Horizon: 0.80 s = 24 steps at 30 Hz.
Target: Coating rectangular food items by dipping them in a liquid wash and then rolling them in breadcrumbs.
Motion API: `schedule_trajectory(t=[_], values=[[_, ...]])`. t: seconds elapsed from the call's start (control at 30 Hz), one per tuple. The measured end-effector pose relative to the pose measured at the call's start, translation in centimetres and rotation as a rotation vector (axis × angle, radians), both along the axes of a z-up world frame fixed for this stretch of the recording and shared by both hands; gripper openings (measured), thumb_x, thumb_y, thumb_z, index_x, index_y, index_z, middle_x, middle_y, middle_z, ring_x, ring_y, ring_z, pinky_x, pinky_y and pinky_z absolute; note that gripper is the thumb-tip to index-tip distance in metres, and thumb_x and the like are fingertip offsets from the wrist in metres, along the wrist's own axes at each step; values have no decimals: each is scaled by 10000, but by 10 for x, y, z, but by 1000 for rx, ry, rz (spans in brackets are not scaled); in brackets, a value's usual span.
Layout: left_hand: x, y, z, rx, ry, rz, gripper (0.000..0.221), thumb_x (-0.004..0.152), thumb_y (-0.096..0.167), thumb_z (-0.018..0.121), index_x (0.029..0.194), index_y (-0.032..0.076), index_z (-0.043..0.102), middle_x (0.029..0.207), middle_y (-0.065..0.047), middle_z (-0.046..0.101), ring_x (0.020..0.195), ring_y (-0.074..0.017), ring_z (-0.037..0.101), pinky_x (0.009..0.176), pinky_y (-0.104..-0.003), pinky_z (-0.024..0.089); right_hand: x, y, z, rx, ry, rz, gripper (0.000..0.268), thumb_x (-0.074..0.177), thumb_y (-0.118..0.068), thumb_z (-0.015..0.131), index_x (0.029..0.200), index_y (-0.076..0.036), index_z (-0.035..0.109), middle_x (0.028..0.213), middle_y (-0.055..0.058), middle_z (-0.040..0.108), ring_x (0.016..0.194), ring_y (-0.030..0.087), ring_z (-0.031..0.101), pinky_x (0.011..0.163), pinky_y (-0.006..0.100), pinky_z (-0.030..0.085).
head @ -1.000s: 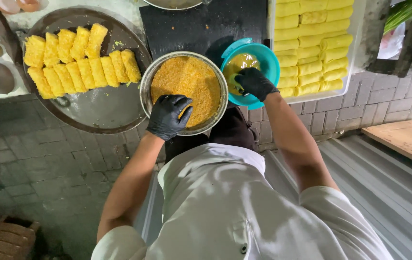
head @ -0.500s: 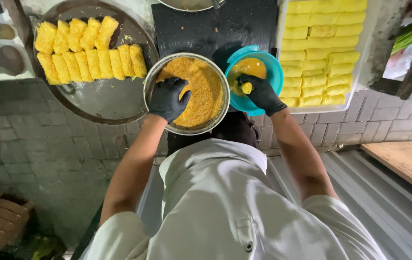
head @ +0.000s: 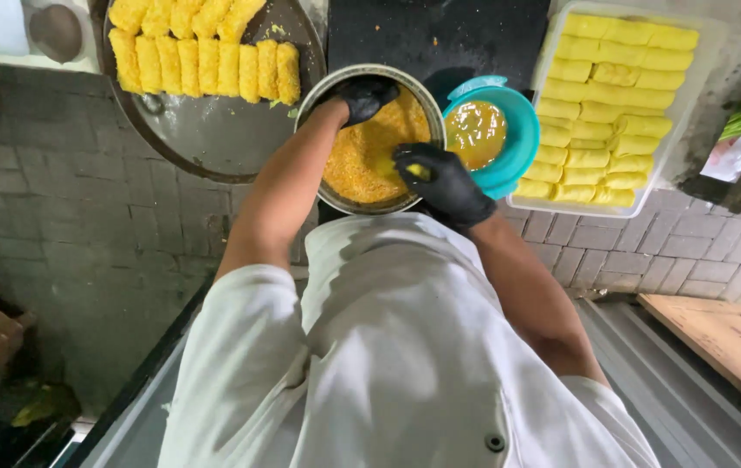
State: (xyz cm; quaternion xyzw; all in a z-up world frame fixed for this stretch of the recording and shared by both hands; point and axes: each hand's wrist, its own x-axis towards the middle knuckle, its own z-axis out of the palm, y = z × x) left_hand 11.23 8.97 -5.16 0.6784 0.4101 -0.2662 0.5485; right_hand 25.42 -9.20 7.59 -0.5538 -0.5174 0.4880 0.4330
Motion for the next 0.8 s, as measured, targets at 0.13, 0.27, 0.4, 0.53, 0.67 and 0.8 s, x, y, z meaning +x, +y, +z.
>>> schedule_trajectory(t=[0.13, 0.27, 0.4, 0.53, 0.67, 0.8], values=[[12, 6, -1, -80, -128, -79, 717, 874, 665, 380, 1430, 212, 383, 1515, -44, 309, 1430, -269, 273, 1211, -422, 193, -17, -21, -31, 305, -632, 294, 161, 793, -42, 719, 951, -29, 691, 969, 205, 687, 930, 385, 673, 767, 433, 576], [5, -14, -2, -245, -259, -153, 683, 824, 677, 583, 1266, 156, 581, 1355, -90, 516, 1330, -295, 436, 1180, -385, 291, 19, -41, 18, 287, -409, 91, 119, 863, -68, 724, 964, -15, 690, 1032, 158, 680, 998, 354, 679, 818, 410, 579], [1, -28, -20, -335, -346, -205, 675, 791, 684, 718, 1157, 117, 713, 1249, -123, 655, 1264, -313, 545, 1160, -361, 356, 49, -68, 7, 61, -331, -159, 110, 847, 20, 737, 925, -57, 733, 989, 84, 712, 992, 295, 698, 846, 381, 579], [-37, -60, -4, -154, -759, -435, 452, 884, 450, 728, 1250, 195, 658, 1275, -60, 635, 1236, -265, 553, 1155, -423, 291, 81, -82, -7, 18, -276, -445, 125, 917, 175, 688, 881, 57, 669, 958, 205, 689, 935, 345, 703, 799, 374, 581], [-54, -63, 18, 351, -883, -582, 732, 861, 476, 693, 1497, 223, 431, 1495, -178, 463, 1427, -375, 357, 1167, -622, 202, 121, -104, -30, -64, -241, -643, 127, 941, 140, 740, 909, 35, 675, 962, 191, 689, 958, 286, 707, 833, 374, 591], [-33, -61, -9, 635, -846, -692, 801, 766, 836, 501, 1334, 278, 588, 1318, -77, 619, 1239, -280, 567, 999, -497, 436, 185, -109, -46, -126, -325, -781, 144, 888, 124, 764, 893, -7, 704, 904, 147, 685, 929, 244, 706, 816, 340, 596]])
